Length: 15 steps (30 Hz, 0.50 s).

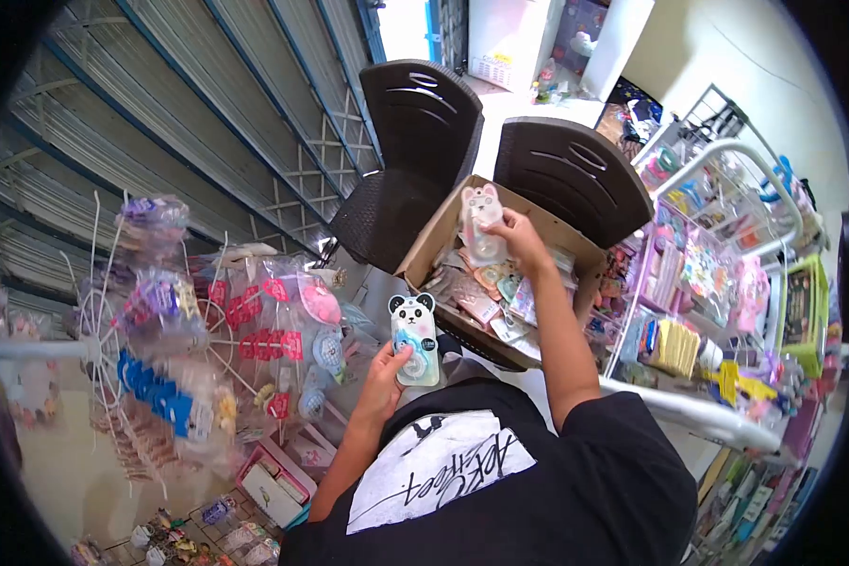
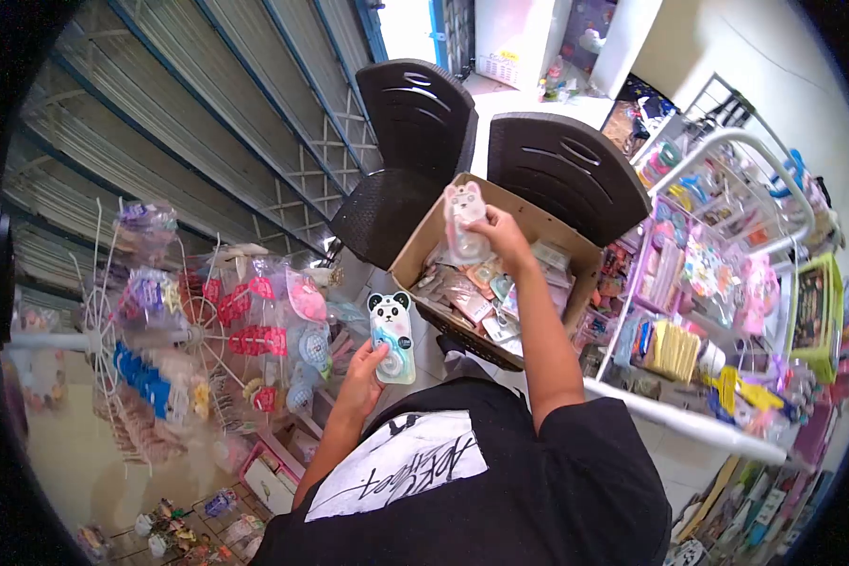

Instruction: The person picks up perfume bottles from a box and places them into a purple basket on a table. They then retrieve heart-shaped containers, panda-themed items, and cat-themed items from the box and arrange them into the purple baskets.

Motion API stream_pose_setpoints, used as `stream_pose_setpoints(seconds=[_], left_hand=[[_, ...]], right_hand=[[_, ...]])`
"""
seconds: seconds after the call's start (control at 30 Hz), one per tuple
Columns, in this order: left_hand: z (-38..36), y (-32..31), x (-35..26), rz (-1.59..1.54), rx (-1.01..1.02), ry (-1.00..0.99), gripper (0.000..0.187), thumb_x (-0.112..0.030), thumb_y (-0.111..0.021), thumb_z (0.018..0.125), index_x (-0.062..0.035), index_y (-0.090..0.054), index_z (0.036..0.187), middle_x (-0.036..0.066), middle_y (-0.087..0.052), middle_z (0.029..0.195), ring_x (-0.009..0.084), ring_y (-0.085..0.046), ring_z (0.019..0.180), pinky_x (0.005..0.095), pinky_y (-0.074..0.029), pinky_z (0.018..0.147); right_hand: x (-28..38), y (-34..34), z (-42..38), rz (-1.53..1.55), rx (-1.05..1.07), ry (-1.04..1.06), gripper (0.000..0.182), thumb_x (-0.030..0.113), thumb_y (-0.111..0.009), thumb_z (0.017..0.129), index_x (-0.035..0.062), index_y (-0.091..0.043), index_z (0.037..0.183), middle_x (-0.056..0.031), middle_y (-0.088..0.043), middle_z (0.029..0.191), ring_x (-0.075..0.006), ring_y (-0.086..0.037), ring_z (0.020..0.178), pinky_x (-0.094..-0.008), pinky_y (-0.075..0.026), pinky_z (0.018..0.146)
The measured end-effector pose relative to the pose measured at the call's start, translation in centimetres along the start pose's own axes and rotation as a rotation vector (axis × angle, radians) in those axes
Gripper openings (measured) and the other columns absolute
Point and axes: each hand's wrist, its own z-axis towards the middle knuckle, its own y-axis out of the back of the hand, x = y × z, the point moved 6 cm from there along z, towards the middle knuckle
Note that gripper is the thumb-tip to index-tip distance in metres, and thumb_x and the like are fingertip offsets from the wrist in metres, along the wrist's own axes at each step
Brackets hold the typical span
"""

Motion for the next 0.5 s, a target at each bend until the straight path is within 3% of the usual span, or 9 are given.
stream_pose_setpoints(seconds=[0.07,0.2,0.27,0.33,0.4,0.47,0.5], left_hand=[[-1.4,-0.2,0.1,0.098,-0.002,-0.04,0.033,-0.015,-0.059,0.098,0.0012,-0.056,0.126,0.009,-0.067,0.113,0.017,-0.067,0.103,0.0333,-0.055,0.089],[-4.4,0.5,2.6,0.245,0.196,-0.021,0.04,-0.016,-0.062,0.096,0.0026,-0.053,0.13,0.009,-0.067,0.115,0.0164,-0.066,0.104,0.0324,-0.053,0.091],[-6.2,0.4,4.6,0.26,0.364,0.079,0.046,-0.017,-0.064,0.094,0.0044,-0.05,0.133,0.01,-0.065,0.118,0.0165,-0.064,0.106,0.0328,-0.051,0.093],[-7.7,-0.1,6.5,0.259,0.384,0.142,0.049,-0.017,-0.066,0.093,0.0052,-0.049,0.133,0.011,-0.065,0.12,0.0173,-0.064,0.107,0.0328,-0.051,0.094],[-9.1,-1.4,8.3,0.271,0.403,0.199,0.052,-0.022,-0.066,0.093,0.0042,-0.048,0.134,0.011,-0.063,0.122,0.0178,-0.063,0.108,0.0338,-0.05,0.094],[-10.0,-2.7,10.3,0.286,0.439,0.251,0.05,-0.021,-0.065,0.093,0.0046,-0.049,0.133,0.01,-0.064,0.119,0.0184,-0.064,0.106,0.034,-0.05,0.094],[-10.3,-3.6,11.5,0.309,0.502,0.281,0.05,-0.021,-0.065,0.093,0.0046,-0.049,0.133,0.01,-0.064,0.119,0.0184,-0.064,0.106,0.034,-0.05,0.094]], right_hand=[[0.3,-2.0,-4.8,0.091,0.034,0.022,0.052,0.006,-0.075,0.077,-0.0019,-0.058,0.125,-0.0093,-0.068,0.112,-0.0168,-0.067,0.098,-0.0304,-0.053,0.09],[-1.3,-4.1,-16.3,0.006,0.008,0.087,0.061,0.013,-0.077,0.076,0.0016,-0.054,0.131,-0.0082,-0.066,0.115,-0.0171,-0.063,0.103,-0.0325,-0.052,0.091],[-4.3,-3.9,-22.4,-0.251,-0.002,-0.008,0.056,0.018,-0.076,0.079,0.0037,-0.057,0.13,-0.0064,-0.067,0.113,-0.0143,-0.061,0.102,-0.0321,-0.05,0.091],[-5.7,-3.6,-28.3,-0.361,0.044,0.005,0.045,0.023,-0.074,0.082,0.0039,-0.063,0.122,-0.0044,-0.068,0.109,-0.0118,-0.06,0.1,-0.0314,-0.049,0.091],[-8.3,-2.3,-33.7,-0.248,-0.056,-0.125,0.038,0.025,-0.074,0.084,0.0031,-0.067,0.114,-0.003,-0.069,0.105,-0.0108,-0.06,0.098,-0.031,-0.049,0.089],[-10.9,-0.1,-38.0,-0.314,-0.035,-0.091,0.039,0.026,-0.074,0.084,0.0032,-0.068,0.115,-0.0037,-0.07,0.105,-0.0101,-0.06,0.098,-0.0308,-0.049,0.089],[-9.4,0.4,-40.8,-0.386,-0.074,-0.149,0.045,0.028,-0.074,0.084,0.0028,-0.065,0.12,-0.0085,-0.071,0.107,-0.0139,-0.063,0.097,-0.0316,-0.049,0.088]])
